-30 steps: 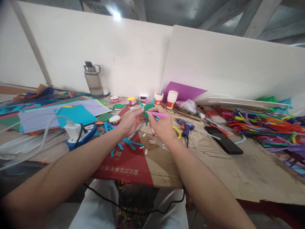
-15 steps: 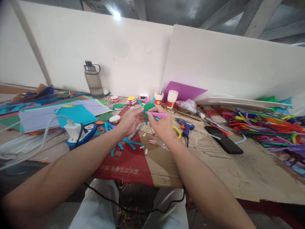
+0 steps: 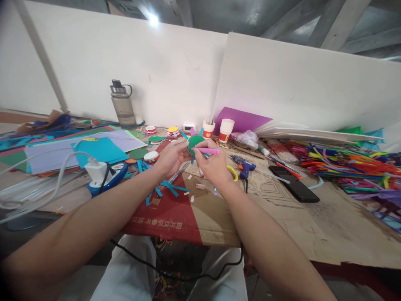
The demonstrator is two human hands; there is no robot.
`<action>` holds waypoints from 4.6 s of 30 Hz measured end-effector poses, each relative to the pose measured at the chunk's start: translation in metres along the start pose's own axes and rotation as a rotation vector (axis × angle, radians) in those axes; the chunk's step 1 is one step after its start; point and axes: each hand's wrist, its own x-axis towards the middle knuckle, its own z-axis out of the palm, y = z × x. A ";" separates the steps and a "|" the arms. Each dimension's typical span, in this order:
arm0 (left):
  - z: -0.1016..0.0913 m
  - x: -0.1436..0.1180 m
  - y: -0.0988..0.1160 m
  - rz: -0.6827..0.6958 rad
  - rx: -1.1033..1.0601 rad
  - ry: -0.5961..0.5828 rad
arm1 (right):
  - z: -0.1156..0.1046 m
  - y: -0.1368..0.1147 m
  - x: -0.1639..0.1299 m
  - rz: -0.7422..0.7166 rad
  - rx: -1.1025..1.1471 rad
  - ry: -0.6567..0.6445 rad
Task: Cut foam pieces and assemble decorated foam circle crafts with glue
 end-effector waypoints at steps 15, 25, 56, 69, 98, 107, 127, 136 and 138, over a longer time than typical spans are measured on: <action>-0.001 0.000 0.000 0.024 0.015 -0.010 | -0.003 0.001 0.000 0.006 -0.042 -0.018; 0.000 -0.001 0.002 0.025 0.013 -0.008 | -0.004 0.003 0.001 0.014 -0.061 -0.031; -0.004 0.003 -0.001 0.044 -0.017 0.029 | -0.007 0.000 0.001 -0.002 -0.106 -0.049; -0.004 0.004 0.001 0.016 -0.041 0.025 | -0.008 -0.004 0.003 0.055 -0.005 0.009; -0.010 0.003 0.000 -0.066 -0.046 0.109 | 0.018 0.025 0.003 0.600 0.700 0.109; -0.009 0.005 0.002 -0.072 -0.088 0.109 | 0.021 0.019 -0.001 0.610 0.699 0.135; -0.016 0.008 -0.016 -0.161 -0.192 0.252 | 0.021 0.036 -0.010 0.557 0.592 0.038; -0.020 0.009 -0.023 -0.174 -0.213 0.260 | 0.018 0.040 -0.011 0.538 0.515 0.022; -0.020 0.009 -0.024 -0.169 -0.212 0.248 | 0.018 0.042 -0.012 0.528 0.500 0.022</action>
